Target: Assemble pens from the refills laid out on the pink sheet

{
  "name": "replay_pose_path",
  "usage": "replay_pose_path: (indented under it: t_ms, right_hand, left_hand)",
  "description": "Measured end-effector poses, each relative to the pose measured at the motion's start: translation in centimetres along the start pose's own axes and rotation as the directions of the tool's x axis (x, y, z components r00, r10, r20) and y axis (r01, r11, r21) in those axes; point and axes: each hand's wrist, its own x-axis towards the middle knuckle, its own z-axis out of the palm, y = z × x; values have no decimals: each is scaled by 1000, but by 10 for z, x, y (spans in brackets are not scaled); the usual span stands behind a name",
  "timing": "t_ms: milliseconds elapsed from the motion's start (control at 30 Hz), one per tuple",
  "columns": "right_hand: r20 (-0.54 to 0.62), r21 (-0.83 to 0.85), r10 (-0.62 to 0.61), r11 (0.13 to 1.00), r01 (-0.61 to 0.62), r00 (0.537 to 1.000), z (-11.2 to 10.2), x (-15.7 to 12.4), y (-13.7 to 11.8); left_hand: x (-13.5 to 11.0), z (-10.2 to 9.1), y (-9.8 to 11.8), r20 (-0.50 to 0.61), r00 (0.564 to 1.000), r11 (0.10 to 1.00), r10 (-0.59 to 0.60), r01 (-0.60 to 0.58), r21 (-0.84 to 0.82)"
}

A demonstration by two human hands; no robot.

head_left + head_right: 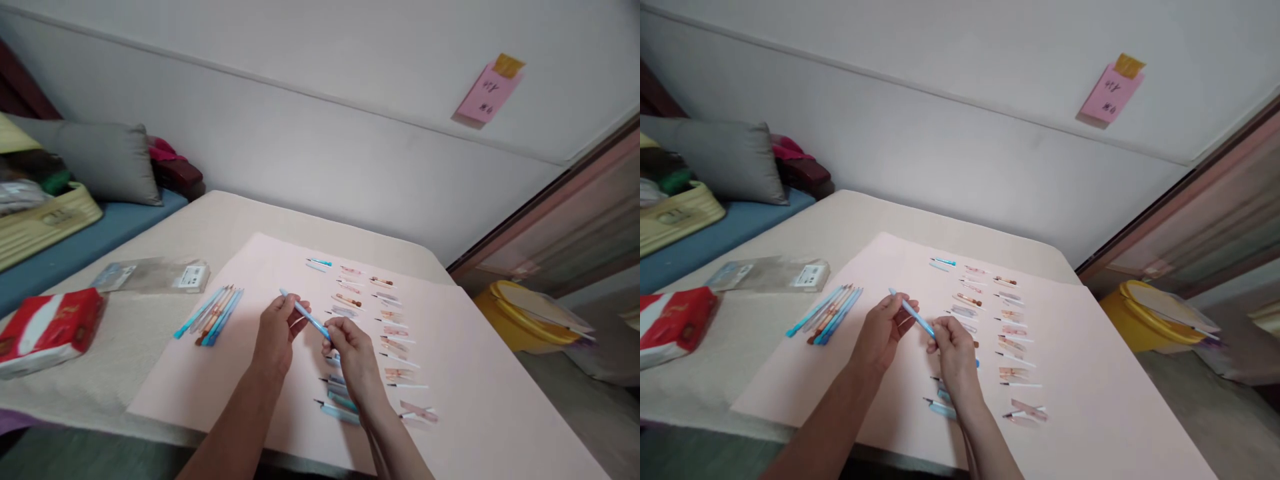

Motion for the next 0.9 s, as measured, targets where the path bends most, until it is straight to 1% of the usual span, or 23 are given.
replay_pose_path:
  t_ms: [33,100,200,300,367,433,500,567,600,667,800,833,900]
  right_hand:
    - [-10,25,7,1000,-7,1000,1,0,2]
    - [-29,-1,-15,1000,15,999,3,-2,5]
    - [-53,-150,-67,987,58,996,5,-8,5]
    - [-76,-312,-110,946,82,991,3,-14,3]
    - [-64,-342,-103,937,75,993,1,-17,4]
    - [4,-249,-30,968,30,1000,-2,-17,7]
    - [100,-89,62,995,-53,993,-4,-15,12]
    - [166,31,119,992,-125,979,-6,-13,17]
    - [177,56,133,988,-145,975,-7,-12,19]
    - [150,47,133,989,-142,980,-7,-12,19]
    - [-2,-38,69,997,-69,998,-6,-16,15]
    - [-11,-43,60,997,-61,998,-6,-16,14]
    - [24,-18,73,997,-72,997,-6,-16,13]
  left_hand:
    - [-1,0,-1,-1,1000,1000,16,-16,21]
    - [-3,0,-5,-24,998,996,61,-59,61]
    - [-4,-1,-9,-60,993,991,104,-99,87]
    - [-6,-1,-13,-59,993,992,99,-93,86]
    - [-8,0,-14,-38,996,993,84,-80,88]
    - [-10,1,-15,-8,997,993,74,-72,97]
    - [-11,2,-15,9,998,992,69,-69,108]
    - [-12,3,-16,16,998,991,64,-66,119]
    - [-12,3,-16,18,998,991,61,-63,121]
    - [-12,3,-17,18,998,991,53,-55,118]
    - [-13,4,-18,21,999,994,31,-33,103]
    - [-13,4,-17,29,999,994,31,-33,102]
    - [-15,5,-17,50,998,992,44,-49,113]
